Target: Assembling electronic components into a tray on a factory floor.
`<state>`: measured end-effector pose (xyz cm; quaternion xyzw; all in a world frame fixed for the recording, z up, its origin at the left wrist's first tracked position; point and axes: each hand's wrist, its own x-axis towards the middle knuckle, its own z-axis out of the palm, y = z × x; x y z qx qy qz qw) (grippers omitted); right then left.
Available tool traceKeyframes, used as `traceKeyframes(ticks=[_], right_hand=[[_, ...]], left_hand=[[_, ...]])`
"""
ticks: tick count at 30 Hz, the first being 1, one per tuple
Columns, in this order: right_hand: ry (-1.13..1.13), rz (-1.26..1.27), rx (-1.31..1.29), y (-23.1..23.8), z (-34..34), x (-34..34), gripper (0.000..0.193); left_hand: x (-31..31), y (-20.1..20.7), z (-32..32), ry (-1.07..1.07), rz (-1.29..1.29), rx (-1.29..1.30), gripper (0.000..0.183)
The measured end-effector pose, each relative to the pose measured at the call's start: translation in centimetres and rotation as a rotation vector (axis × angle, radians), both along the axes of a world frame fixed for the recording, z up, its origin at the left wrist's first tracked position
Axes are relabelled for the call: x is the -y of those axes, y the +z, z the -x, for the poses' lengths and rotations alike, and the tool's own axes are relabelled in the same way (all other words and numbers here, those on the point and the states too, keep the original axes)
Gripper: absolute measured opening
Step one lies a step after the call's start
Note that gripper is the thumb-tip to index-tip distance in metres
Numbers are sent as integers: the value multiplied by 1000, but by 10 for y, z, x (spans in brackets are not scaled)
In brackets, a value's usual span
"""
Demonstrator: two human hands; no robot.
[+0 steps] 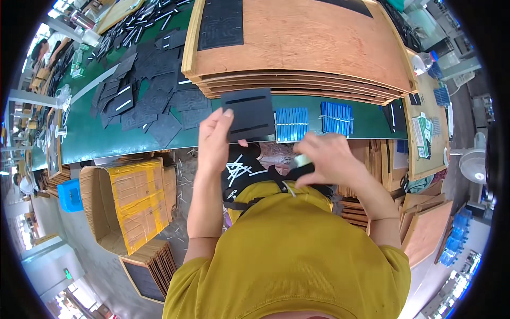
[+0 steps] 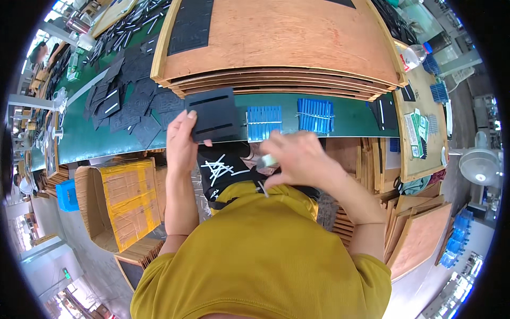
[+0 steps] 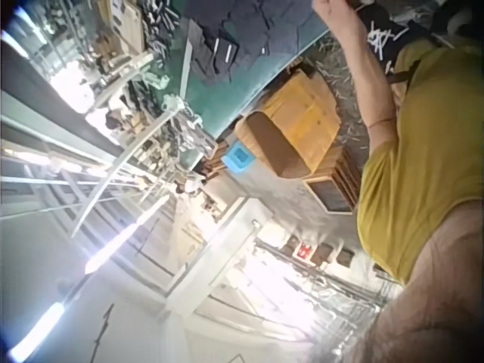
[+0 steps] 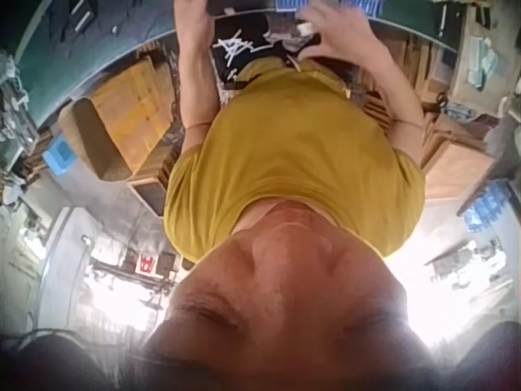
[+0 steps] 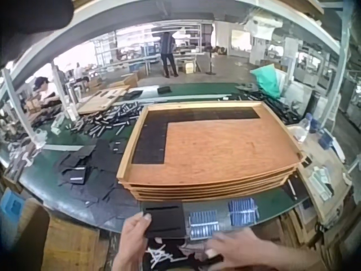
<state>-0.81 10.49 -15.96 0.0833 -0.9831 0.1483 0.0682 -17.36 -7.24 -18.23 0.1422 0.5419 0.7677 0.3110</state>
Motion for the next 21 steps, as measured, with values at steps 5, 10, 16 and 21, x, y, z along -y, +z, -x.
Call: traceKeyframes(ticks=[5, 10, 16, 21], right_hand=[[-258, 243, 55, -18, 14, -32, 73], [-188, 263, 42, -21, 28, -39, 83], [-164, 213, 63, -24, 31, -38, 82], [-185, 246, 26, -20, 31, -36, 80]], left_hand=[[11, -2, 2, -85, -231, 144, 53], [10, -2, 0, -77, -289, 170, 54], [13, -9, 1, -112, -347, 301, 53], [18, -13, 6, -89, -329, 349, 49]])
